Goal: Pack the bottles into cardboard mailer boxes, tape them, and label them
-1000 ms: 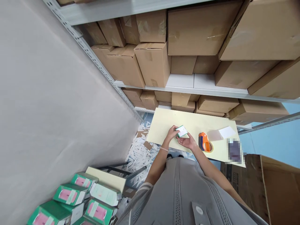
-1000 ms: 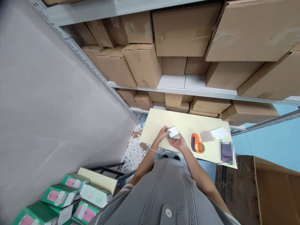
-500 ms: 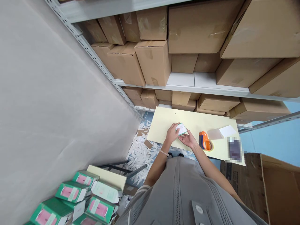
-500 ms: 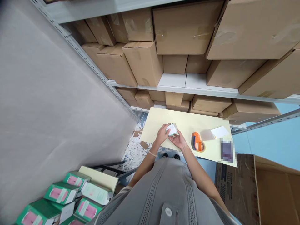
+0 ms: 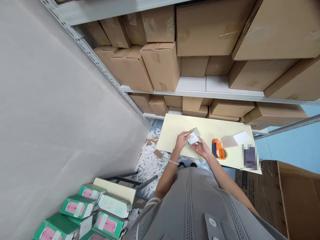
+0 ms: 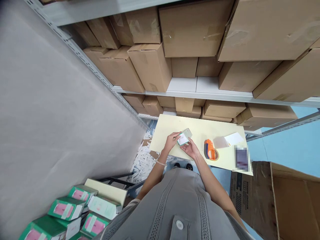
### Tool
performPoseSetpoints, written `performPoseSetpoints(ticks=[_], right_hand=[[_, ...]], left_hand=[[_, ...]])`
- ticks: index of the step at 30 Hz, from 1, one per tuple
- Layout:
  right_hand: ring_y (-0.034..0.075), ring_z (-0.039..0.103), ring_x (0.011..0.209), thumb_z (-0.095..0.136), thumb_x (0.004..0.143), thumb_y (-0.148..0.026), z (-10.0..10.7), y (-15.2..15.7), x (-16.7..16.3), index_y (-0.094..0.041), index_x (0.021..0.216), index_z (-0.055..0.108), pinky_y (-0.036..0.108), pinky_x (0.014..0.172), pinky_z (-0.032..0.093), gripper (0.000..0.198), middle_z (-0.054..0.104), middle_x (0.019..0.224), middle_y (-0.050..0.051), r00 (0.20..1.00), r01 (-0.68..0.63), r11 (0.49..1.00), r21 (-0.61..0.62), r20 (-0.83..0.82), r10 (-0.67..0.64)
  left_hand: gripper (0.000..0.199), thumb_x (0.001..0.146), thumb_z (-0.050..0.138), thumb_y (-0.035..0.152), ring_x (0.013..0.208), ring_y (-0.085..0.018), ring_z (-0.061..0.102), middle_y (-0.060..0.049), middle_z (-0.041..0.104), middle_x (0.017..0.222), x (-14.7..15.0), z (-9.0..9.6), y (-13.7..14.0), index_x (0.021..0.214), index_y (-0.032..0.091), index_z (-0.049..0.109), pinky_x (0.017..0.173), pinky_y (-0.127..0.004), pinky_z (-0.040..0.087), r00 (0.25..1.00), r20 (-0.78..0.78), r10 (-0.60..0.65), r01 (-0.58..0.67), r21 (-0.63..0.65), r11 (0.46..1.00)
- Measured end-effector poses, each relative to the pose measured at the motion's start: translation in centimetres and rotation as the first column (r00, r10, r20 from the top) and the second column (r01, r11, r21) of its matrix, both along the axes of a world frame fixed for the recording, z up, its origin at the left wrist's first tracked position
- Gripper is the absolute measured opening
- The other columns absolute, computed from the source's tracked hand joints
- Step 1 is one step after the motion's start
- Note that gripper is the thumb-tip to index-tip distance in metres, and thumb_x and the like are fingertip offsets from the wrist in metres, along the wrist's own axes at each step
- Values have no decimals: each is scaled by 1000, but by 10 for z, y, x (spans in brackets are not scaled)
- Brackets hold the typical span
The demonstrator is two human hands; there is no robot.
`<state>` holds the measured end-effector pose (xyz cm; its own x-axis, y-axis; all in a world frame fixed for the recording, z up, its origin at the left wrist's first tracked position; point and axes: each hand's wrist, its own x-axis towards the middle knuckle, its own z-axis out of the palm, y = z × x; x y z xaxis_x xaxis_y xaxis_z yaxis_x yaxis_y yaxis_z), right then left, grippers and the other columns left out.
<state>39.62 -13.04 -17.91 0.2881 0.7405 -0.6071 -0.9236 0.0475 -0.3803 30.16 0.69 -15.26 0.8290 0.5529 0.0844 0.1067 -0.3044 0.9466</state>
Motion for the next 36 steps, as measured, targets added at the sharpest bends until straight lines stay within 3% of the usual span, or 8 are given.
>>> performPoseSetpoints(ticks=[4, 7, 10, 14, 21, 26, 33, 36], right_hand=[[19, 70, 76, 60, 89, -31, -1, 0, 0, -24, 113, 55, 35, 71, 63, 25, 69, 90, 5, 993, 49, 999, 3, 105, -49], [17, 70, 83, 72, 77, -18, 0, 0, -1, -32, 126, 47, 35, 75, 63, 56, 67, 102, 0, 957, 104, 994, -40, 277, -89], [16, 67, 97, 76, 63, -9, 2, 1, -1, -38, 135, 39, 31, 81, 61, 86, 61, 120, -1, 861, 147, 988, -49, 498, -104], [20, 61, 111, 76, 55, -11, 2, 3, 2, -39, 142, 30, 34, 87, 58, 102, 43, 142, 5, 697, 116, 993, -35, 715, -56], [26, 46, 131, 67, 59, -21, -27, 4, 12, -39, 145, 26, 41, 96, 52, 97, 31, 151, 8, 484, 50, 991, -122, 871, 83], [28, 50, 127, 57, 64, -21, -45, 2, 18, -27, 150, 27, 44, 95, 51, 91, 35, 151, 14, 339, 21, 986, -164, 929, 147], [28, 36, 141, 58, 68, -25, -54, 8, 25, -24, 155, 20, 49, 111, 36, 95, 29, 158, 13, 192, -9, 971, -238, 953, 236], [31, 40, 138, 66, 68, -31, -53, 13, 29, -19, 156, 13, 51, 111, 36, 104, 31, 155, 17, 150, -7, 959, -284, 948, 281]], left_hand=[[33, 94, 53, 34, 115, -20, 65, -9, 69, 125, -4, -3, 4, 117, 19, 71, 105, -36, 48, 1000, 9, -7, 7, -78, 997], [43, 101, 39, 40, 117, -20, 64, -9, 70, 124, -6, -5, 6, 118, 17, 70, 107, -37, 47, 999, -49, 17, -24, -151, 988], [46, 102, 35, 43, 121, -19, 62, -8, 68, 128, -3, -7, 3, 123, 18, 67, 109, -35, 45, 995, -91, 27, -41, -160, 986], [45, 101, 39, 43, 129, -18, 55, -8, 62, 137, 5, -8, -2, 133, 20, 61, 113, -33, 41, 997, -76, 31, -43, -151, 988], [57, 97, 40, 58, 136, -24, 49, -6, 56, 144, 8, -14, -7, 140, 23, 55, 116, -41, 38, 997, -72, 4, -32, -391, 920], [67, 95, 38, 64, 138, -26, 47, -5, 47, 152, 7, -24, -11, 150, 26, 41, 112, -42, 41, 993, -118, -24, -41, -525, 850], [57, 93, 52, 51, 129, -26, 55, -6, 60, 141, 6, -25, -8, 144, 25, 50, 109, -42, 45, 984, -170, 44, -113, -421, 900], [50, 92, 56, 41, 122, -25, 60, -9, 62, 137, 8, -26, -8, 139, 23, 55, 105, -43, 49, 987, -145, 69, -117, -354, 928]])
